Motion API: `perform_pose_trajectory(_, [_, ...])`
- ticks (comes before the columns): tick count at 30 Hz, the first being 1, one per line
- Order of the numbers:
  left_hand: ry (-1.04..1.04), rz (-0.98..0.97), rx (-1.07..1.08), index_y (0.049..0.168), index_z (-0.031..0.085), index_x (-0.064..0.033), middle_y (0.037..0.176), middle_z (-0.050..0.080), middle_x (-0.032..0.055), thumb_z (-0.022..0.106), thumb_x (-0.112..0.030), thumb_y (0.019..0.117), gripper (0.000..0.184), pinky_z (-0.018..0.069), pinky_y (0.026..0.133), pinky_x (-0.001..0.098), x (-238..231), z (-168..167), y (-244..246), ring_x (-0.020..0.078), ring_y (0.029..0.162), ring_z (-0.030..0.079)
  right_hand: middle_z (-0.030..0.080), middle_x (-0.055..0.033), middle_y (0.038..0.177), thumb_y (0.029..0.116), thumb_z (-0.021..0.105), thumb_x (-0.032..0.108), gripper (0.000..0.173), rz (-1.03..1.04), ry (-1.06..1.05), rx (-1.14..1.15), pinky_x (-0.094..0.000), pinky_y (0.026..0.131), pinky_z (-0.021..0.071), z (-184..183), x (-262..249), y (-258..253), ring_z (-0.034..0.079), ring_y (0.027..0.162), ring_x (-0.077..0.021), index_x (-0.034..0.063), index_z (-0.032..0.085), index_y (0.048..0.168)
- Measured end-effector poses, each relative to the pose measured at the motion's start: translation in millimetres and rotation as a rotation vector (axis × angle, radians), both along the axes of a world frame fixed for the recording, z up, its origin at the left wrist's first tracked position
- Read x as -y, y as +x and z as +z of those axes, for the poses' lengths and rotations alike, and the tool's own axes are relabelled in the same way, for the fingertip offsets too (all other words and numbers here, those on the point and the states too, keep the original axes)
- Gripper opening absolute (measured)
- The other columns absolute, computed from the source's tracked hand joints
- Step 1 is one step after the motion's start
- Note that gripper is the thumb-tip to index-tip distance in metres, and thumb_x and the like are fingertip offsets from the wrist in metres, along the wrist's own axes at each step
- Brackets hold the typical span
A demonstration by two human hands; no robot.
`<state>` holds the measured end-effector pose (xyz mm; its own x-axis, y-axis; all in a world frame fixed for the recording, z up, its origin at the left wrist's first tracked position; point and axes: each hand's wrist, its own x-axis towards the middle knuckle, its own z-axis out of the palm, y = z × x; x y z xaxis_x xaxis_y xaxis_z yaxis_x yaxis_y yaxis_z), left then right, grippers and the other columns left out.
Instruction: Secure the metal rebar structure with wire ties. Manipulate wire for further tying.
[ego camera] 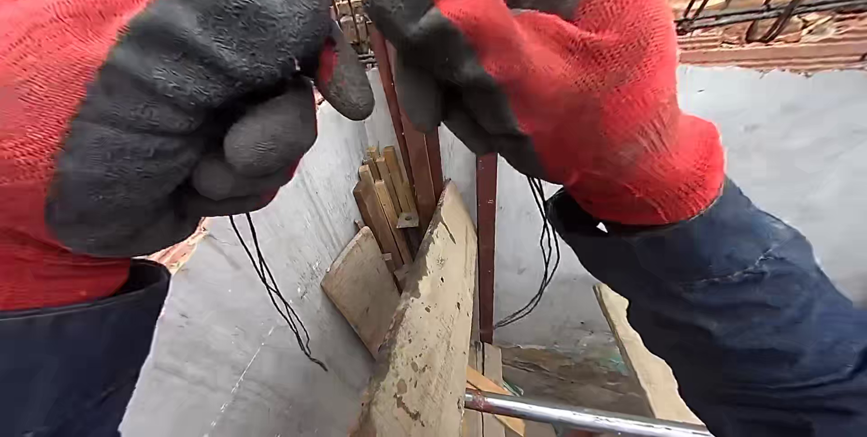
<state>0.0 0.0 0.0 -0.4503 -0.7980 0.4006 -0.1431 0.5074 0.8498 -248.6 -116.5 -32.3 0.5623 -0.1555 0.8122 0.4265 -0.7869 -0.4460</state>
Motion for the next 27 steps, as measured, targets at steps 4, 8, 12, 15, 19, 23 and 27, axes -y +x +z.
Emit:
perform_pose_trajectory(4, [0.165, 0.607, -0.006, 0.107, 0.066, -0.0054, 0.059, 0.053, 0.0017, 0.045, -0.029, 0.1098, 0.031, 0.0449, 0.039, 0.0188, -61, -21, -64, 0.0065, 0.044, 0.050, 0.062, 0.0090, 0.079, 0.1068, 0.054, 0.017, 0.029, 0.100, -0.047, -0.001, -0.0142, 0.039, 0.0415, 25, 38, -16, 0.048, 0.050, 0.0013, 0.0146, 0.066, 0.133])
perform_pose_trajectory(8, [0.303, 0.783, 0.059, 0.108, 0.068, -0.0114, 0.062, 0.046, -0.0066, 0.043, -0.029, 0.1092, 0.031, 0.0354, 0.044, 0.0200, -57, -90, -18, 0.0039, 0.047, 0.040, 0.055, 0.0050, 0.063, 0.1070, 0.051, 0.021, 0.025, -0.033, 0.365, 0.069, -0.0160, 0.032, 0.0385, 9, 111, -14, 0.042, 0.037, -0.0018, 0.0170, 0.067, 0.125])
perform_pose_trajectory(12, [0.297, 0.961, -0.289, 0.103, 0.067, -0.0094, 0.054, 0.042, -0.0057, 0.039, -0.031, 0.1105, 0.036, 0.0328, 0.037, 0.0215, -13, -134, -17, 0.0054, 0.040, 0.036, 0.048, 0.0056, 0.058, 0.1088, 0.048, 0.026, 0.028, -0.106, 0.614, 0.182, -0.0218, 0.035, 0.0381, -31, 126, 78, 0.040, 0.040, -0.0047, 0.0180, 0.067, 0.127])
perform_pose_trajectory(15, [0.324, 1.052, -0.424, 0.105, 0.065, -0.0077, 0.052, 0.041, -0.0049, 0.039, -0.032, 0.1116, 0.037, 0.0317, 0.034, 0.0219, 27, -146, -2, 0.0058, 0.037, 0.035, 0.049, 0.0040, 0.060, 0.1101, 0.047, 0.023, 0.029, -0.069, 0.760, 0.206, -0.0239, 0.039, 0.0386, -39, 143, 145, 0.041, 0.044, -0.0062, 0.0134, 0.066, 0.129])
perform_pose_trajectory(19, [0.252, 1.336, 0.285, 0.112, 0.071, -0.0136, 0.074, 0.061, -0.0028, 0.049, -0.038, 0.1050, 0.033, 0.0459, 0.052, 0.0294, 25, -121, 90, 0.0091, 0.055, 0.051, 0.049, 0.0029, 0.059, 0.1088, 0.050, 0.023, 0.029, 0.024, 0.703, -0.013, -0.0211, 0.038, 0.0339, -32, 228, 162, 0.037, 0.042, -0.0055, 0.0142, 0.069, 0.129])
perform_pose_trajectory(23, [0.204, 1.428, 0.828, 0.103, 0.074, -0.0113, 0.091, 0.073, 0.0058, 0.046, -0.049, 0.1024, 0.047, 0.0557, 0.080, 0.0517, 3, -108, 126, 0.0206, 0.085, 0.070, 0.041, 0.0049, 0.051, 0.1079, 0.051, 0.030, 0.028, 0.155, 0.747, -0.085, -0.0183, 0.032, 0.0322, -75, 317, 164, 0.033, 0.035, -0.0024, 0.0207, 0.071, 0.125])
perform_pose_trajectory(27, [0.148, 1.697, 0.440, 0.093, 0.073, -0.0152, 0.071, 0.064, -0.0059, 0.048, -0.040, 0.1036, 0.037, 0.0473, 0.057, 0.0291, 27, -99, 146, 0.0066, 0.058, 0.055, 0.043, 0.0048, 0.053, 0.1077, 0.047, 0.031, 0.033, 0.242, 0.938, -0.156, -0.0192, 0.032, 0.0350, -143, 310, 173, 0.036, 0.035, -0.0029, 0.0205, 0.065, 0.133])
